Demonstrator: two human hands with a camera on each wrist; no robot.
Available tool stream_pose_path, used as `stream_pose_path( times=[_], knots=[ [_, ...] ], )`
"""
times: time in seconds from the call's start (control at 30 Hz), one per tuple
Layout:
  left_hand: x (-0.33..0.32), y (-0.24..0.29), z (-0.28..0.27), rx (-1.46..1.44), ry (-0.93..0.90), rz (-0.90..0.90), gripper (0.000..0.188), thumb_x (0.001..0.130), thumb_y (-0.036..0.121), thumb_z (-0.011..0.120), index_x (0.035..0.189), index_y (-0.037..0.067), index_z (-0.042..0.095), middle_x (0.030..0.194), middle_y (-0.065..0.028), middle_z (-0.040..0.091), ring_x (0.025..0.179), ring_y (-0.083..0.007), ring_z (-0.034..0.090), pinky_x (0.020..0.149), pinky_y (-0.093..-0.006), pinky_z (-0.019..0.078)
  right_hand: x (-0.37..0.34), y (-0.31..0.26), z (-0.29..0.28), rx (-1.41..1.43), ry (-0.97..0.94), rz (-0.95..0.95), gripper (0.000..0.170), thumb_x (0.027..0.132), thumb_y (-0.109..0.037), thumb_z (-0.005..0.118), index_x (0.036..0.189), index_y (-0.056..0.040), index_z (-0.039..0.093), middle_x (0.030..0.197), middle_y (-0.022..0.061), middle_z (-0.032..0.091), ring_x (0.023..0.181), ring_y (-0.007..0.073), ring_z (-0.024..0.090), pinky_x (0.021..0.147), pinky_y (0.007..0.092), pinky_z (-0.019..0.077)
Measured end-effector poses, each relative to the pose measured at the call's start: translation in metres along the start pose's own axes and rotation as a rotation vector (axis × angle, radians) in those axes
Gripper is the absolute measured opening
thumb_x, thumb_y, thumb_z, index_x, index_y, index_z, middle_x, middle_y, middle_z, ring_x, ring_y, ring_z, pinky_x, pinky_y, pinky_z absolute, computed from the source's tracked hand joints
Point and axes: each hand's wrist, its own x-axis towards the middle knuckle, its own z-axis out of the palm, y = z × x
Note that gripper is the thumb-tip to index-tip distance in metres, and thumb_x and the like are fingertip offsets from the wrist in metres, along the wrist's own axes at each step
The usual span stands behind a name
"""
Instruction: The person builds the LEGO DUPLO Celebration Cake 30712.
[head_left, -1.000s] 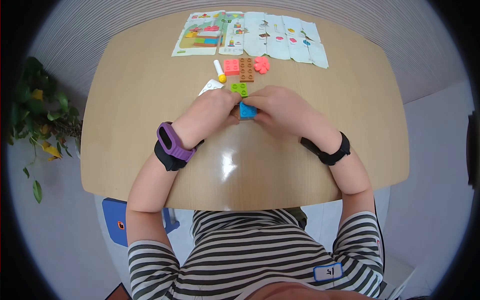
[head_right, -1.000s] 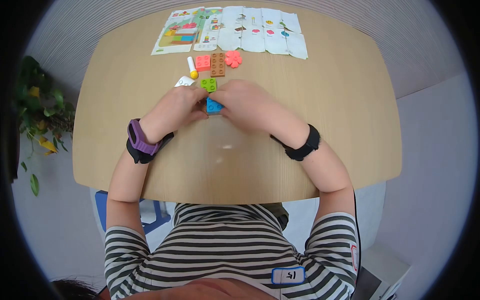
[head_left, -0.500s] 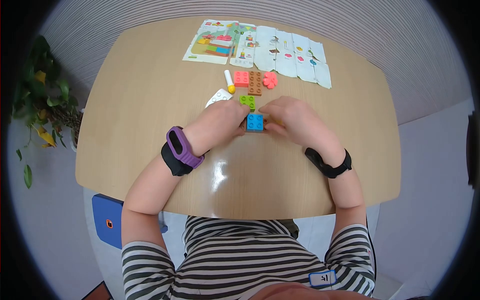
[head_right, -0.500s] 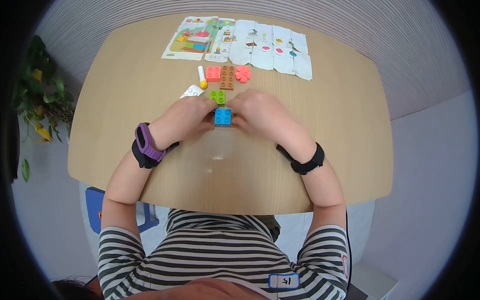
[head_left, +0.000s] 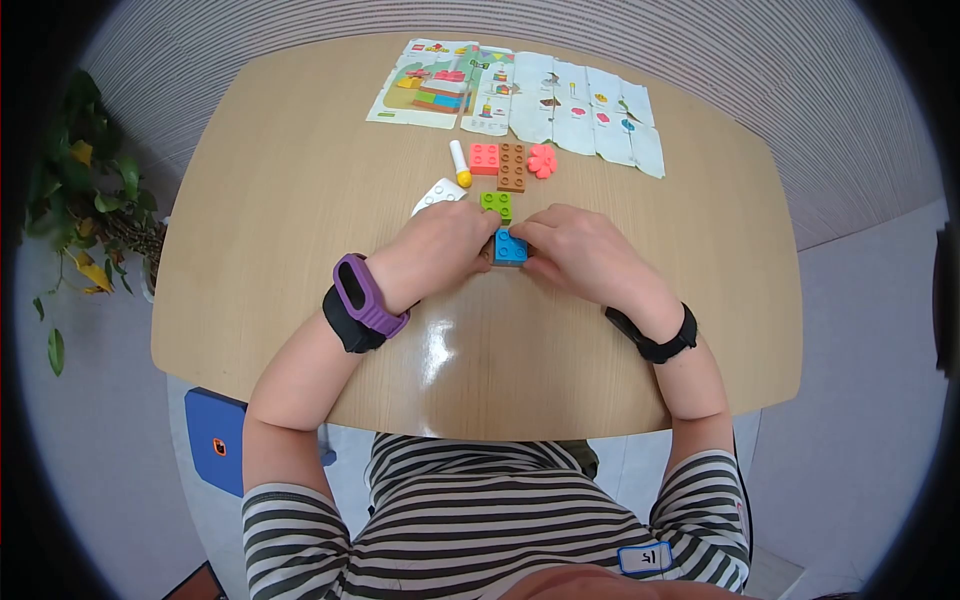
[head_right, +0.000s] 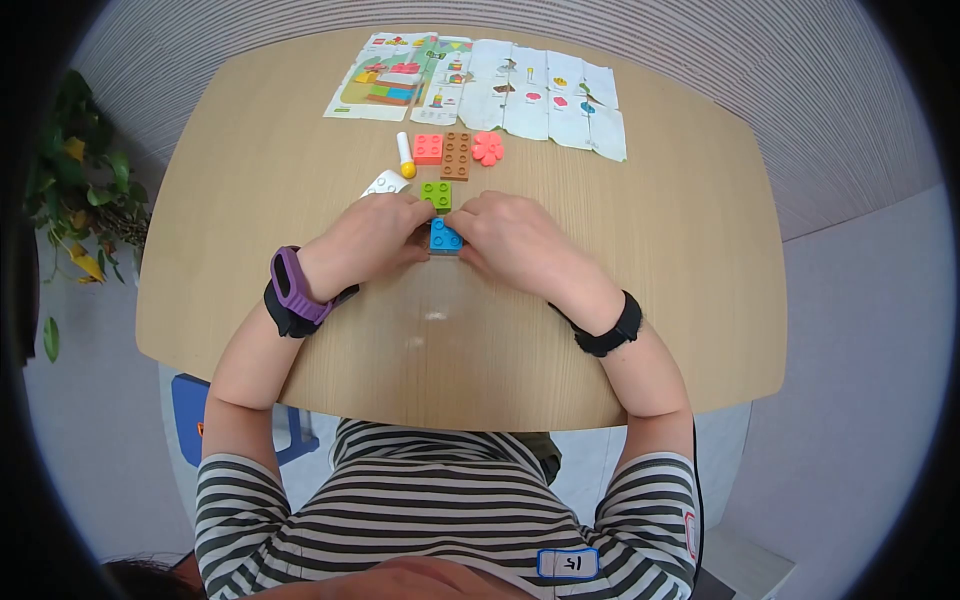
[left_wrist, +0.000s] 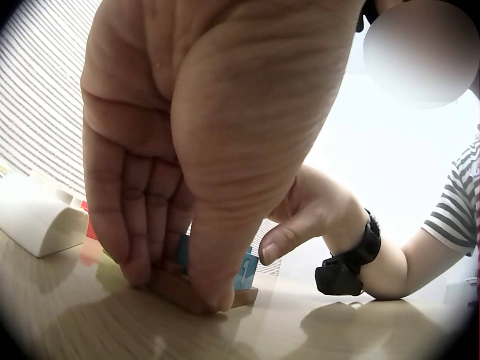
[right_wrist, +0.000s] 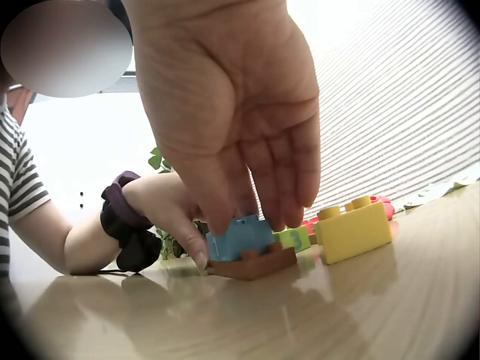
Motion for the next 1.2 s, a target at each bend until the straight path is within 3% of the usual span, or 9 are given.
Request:
stream_pose_path(
  times=[0.23, 0.33, 0.47, 0.57, 0.87, 0.97, 1.07, 1.2],
  knots=[
    [0.0005, 0.0015, -0.0004, 0.002, -0.013, -0.022, 0.027, 0.071, 0.015, 0.074, 0.089, 0.002, 0.058, 0.086, -0.0128, 0.062, 0.084, -0.0307, 0.061, 0.075, -0.0399, 0.0488, 0.0001, -0.0004, 0.001, -0.008, 0.015, -0.011, 0.026, 0.074, -0.012, 0.068, 0.099, -0.0056, 0.062, 0.089, 0.0089, 0.063, 0.086, 0.0286, 0.059, 0.074, 0.0391, 0.0491],
    [-0.0004, -0.0024, 0.0047, -0.019, 0.095, 0.052, 0.018, 0.072, 0.013, 0.071, 0.081, 0.001, 0.059, 0.075, -0.016, 0.061, 0.076, -0.0321, 0.062, 0.068, -0.0401, 0.0507, -0.0002, 0.0, 0.0012, -0.011, 0.018, -0.018, 0.025, 0.075, -0.012, 0.068, 0.098, -0.0053, 0.062, 0.088, 0.009, 0.063, 0.086, 0.0286, 0.059, 0.074, 0.0391, 0.0491],
    [-0.0001, -0.002, 0.0038, -0.018, 0.088, 0.048, 0.018, 0.072, 0.013, 0.07, 0.081, 0.001, 0.059, 0.075, -0.016, 0.061, 0.076, -0.0321, 0.062, 0.069, -0.0401, 0.0507, -0.0002, -0.0004, 0.0006, -0.009, 0.02, -0.018, 0.025, 0.075, -0.012, 0.068, 0.098, -0.0052, 0.062, 0.088, 0.0092, 0.063, 0.085, 0.0288, 0.059, 0.073, 0.0391, 0.049],
    [-0.0007, -0.0009, 0.0021, -0.019, 0.087, 0.047, 0.019, 0.073, 0.013, 0.07, 0.081, 0.001, 0.059, 0.076, -0.0157, 0.061, 0.077, -0.0321, 0.062, 0.069, -0.0401, 0.0507, 0.0005, 0.0005, 0.0036, 0.012, 0.114, -0.061, 0.016, 0.074, -0.014, 0.069, 0.086, -0.0048, 0.062, 0.079, 0.011, 0.062, 0.079, 0.03, 0.061, 0.068, 0.0405, 0.0494],
    [-0.0005, -0.0015, 0.0022, -0.016, 0.048, 0.03, 0.023, 0.071, 0.014, 0.073, 0.085, 0.001, 0.059, 0.081, -0.0147, 0.062, 0.081, -0.0316, 0.061, 0.072, -0.04, 0.0499, 0.0006, 0.0008, 0.0048, 0.041, 0.115, -0.053, 0.017, 0.074, -0.013, 0.069, 0.087, -0.0047, 0.062, 0.08, 0.0115, 0.062, 0.079, 0.0311, 0.061, 0.068, 0.041, 0.0494],
    [-0.0002, 0.0008, -0.001, -0.013, 0.003, 0.0, 0.027, 0.071, 0.014, 0.074, 0.089, 0.001, 0.059, 0.085, -0.0134, 0.063, 0.083, -0.0319, 0.061, 0.074, -0.0408, 0.0485, 0.0001, 0.0006, 0.0027, 0.023, 0.049, -0.027, 0.022, 0.075, -0.012, 0.067, 0.094, -0.0047, 0.061, 0.085, 0.0091, 0.062, 0.082, 0.0293, 0.06, 0.07, 0.0392, 0.0492],
    [-0.0001, 0.0008, -0.0013, -0.009, 0.004, 0.0, 0.028, 0.07, 0.014, 0.074, 0.09, 0.001, 0.059, 0.085, -0.0135, 0.063, 0.083, -0.0318, 0.061, 0.074, -0.0407, 0.0485, 0.0004, 0.0013, 0.0045, 0.048, 0.103, -0.046, 0.017, 0.074, -0.013, 0.069, 0.087, -0.0047, 0.061, 0.08, 0.0112, 0.062, 0.079, 0.0307, 0.061, 0.068, 0.0406, 0.0494],
    [-0.0002, -0.0006, 0.0005, -0.033, 0.011, -0.003, 0.029, 0.07, 0.013, 0.074, 0.091, 0.001, 0.059, 0.085, -0.0135, 0.062, 0.083, -0.0316, 0.061, 0.074, -0.0406, 0.0485, 0.0001, 0.0047, 0.0049, 0.063, 0.103, -0.051, 0.02, 0.073, -0.012, 0.069, 0.091, -0.0055, 0.063, 0.081, 0.0106, 0.062, 0.078, 0.0307, 0.061, 0.068, 0.0411, 0.0496]
  ],
)
